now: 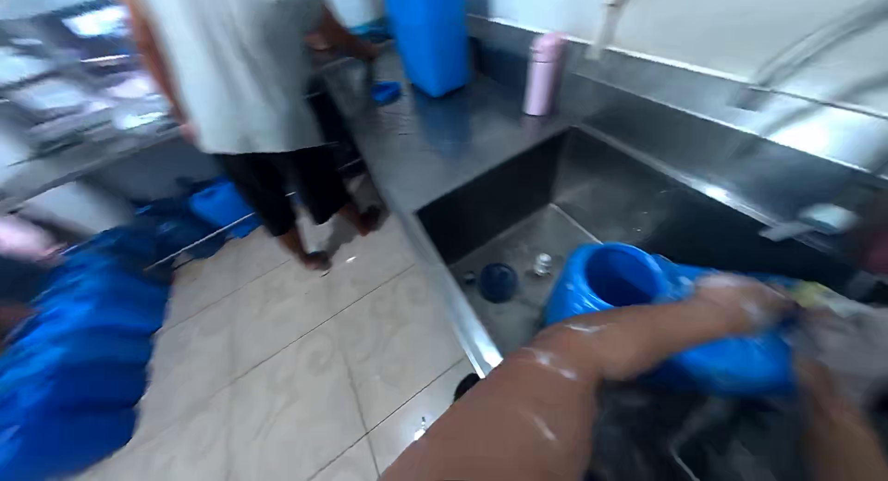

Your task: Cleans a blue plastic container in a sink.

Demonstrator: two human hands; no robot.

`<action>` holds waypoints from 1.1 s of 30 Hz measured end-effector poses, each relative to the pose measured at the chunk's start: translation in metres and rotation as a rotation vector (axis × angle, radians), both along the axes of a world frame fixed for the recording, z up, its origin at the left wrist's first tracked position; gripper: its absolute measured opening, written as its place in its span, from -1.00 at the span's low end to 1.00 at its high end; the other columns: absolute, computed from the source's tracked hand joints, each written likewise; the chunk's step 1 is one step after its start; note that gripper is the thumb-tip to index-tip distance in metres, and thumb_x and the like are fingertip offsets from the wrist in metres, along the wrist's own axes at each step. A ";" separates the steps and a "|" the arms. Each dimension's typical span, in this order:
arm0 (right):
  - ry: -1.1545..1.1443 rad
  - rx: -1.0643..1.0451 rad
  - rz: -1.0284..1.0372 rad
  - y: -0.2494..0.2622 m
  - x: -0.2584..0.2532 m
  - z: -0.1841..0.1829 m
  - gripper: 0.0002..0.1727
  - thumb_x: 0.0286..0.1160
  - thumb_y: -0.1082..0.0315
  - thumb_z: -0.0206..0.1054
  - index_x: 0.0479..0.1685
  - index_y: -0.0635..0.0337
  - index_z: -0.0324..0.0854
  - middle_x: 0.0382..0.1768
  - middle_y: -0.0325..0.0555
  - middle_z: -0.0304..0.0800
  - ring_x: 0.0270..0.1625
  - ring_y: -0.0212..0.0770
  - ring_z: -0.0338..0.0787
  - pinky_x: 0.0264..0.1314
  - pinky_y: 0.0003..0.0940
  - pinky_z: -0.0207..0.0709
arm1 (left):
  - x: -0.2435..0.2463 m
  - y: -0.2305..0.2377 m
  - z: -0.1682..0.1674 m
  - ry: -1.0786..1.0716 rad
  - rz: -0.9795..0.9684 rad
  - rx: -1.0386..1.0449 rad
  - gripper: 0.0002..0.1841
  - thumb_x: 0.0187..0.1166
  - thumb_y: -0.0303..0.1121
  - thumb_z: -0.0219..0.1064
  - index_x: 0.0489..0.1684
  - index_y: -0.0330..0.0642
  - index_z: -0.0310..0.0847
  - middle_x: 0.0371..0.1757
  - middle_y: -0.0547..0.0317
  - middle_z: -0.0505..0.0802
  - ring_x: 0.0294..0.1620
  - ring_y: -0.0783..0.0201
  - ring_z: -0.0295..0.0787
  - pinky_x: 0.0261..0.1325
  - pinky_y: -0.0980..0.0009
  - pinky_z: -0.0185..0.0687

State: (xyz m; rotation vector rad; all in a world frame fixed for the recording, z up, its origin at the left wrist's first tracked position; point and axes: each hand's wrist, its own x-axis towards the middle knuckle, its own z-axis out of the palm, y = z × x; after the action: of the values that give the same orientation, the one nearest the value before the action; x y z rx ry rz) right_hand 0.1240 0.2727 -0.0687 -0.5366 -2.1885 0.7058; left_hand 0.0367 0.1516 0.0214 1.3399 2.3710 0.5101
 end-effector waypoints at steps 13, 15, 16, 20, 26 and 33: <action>0.034 -0.505 0.474 -0.152 0.045 -0.006 -0.24 0.52 -0.04 0.31 0.30 0.62 0.47 0.29 0.24 0.71 0.33 -0.35 0.71 0.39 -0.44 0.57 | -0.022 -0.141 0.012 0.093 -0.524 -0.507 -0.64 0.41 -0.51 0.48 0.18 -0.43 0.70 0.19 -0.40 0.79 0.33 -0.41 0.65 0.35 -0.37 0.42; 0.006 -0.513 0.350 -0.159 0.042 -0.020 -0.19 0.35 -0.11 0.39 0.27 0.58 0.53 0.23 0.20 0.77 0.27 -0.33 0.75 0.36 -0.40 0.61 | -0.022 -0.155 0.005 0.091 -0.535 -0.403 -0.61 0.37 -0.47 0.50 0.18 -0.39 0.72 0.21 -0.36 0.80 0.35 -0.37 0.66 0.39 -0.33 0.41; -0.071 -0.593 0.232 -0.146 0.037 -0.024 -0.28 0.38 0.09 0.37 0.32 0.63 0.47 0.22 0.28 0.75 0.25 -0.21 0.76 0.36 -0.30 0.62 | -0.026 -0.156 0.001 0.106 -0.533 -0.325 -0.62 0.38 -0.44 0.49 0.18 -0.36 0.72 0.21 -0.33 0.81 0.35 -0.33 0.68 0.41 -0.30 0.39; -0.045 -0.901 -0.177 -0.131 0.009 0.054 -0.48 0.40 0.63 0.36 0.39 0.54 0.42 0.12 0.21 0.72 0.12 -0.20 0.76 0.26 -0.30 0.65 | -0.073 -0.166 0.004 0.074 -0.347 -0.012 -0.64 0.39 -0.48 0.41 0.16 -0.37 0.78 0.19 -0.31 0.85 0.36 -0.30 0.71 0.51 -0.26 0.35; -0.269 -0.597 -0.150 -0.164 -0.031 0.045 -0.19 0.24 0.48 0.59 0.60 0.30 0.37 0.36 0.37 0.62 0.31 0.26 0.70 0.33 0.20 0.61 | -0.176 -0.216 -0.086 -0.233 0.021 0.298 -0.54 0.40 -0.55 0.42 0.27 -0.66 0.61 0.23 -0.51 0.78 0.38 -0.24 0.71 0.55 -0.08 0.45; -0.591 -0.141 -0.441 -0.200 -0.086 -0.036 -0.43 0.53 0.22 0.38 0.46 0.40 0.57 0.47 0.43 0.58 0.61 0.41 0.47 0.64 0.41 0.22 | -0.201 -0.223 -0.117 -0.483 0.113 0.015 -0.55 0.75 -0.38 0.22 0.53 -0.44 0.39 0.39 -0.43 0.67 0.43 -0.18 0.64 0.51 -0.05 0.46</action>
State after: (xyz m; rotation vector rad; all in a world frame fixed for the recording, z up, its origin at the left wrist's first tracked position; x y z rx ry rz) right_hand 0.0383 0.0724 -0.1043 -1.3952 -2.4201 0.4979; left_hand -0.1644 -0.0718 -0.0955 0.9557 2.0476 0.7850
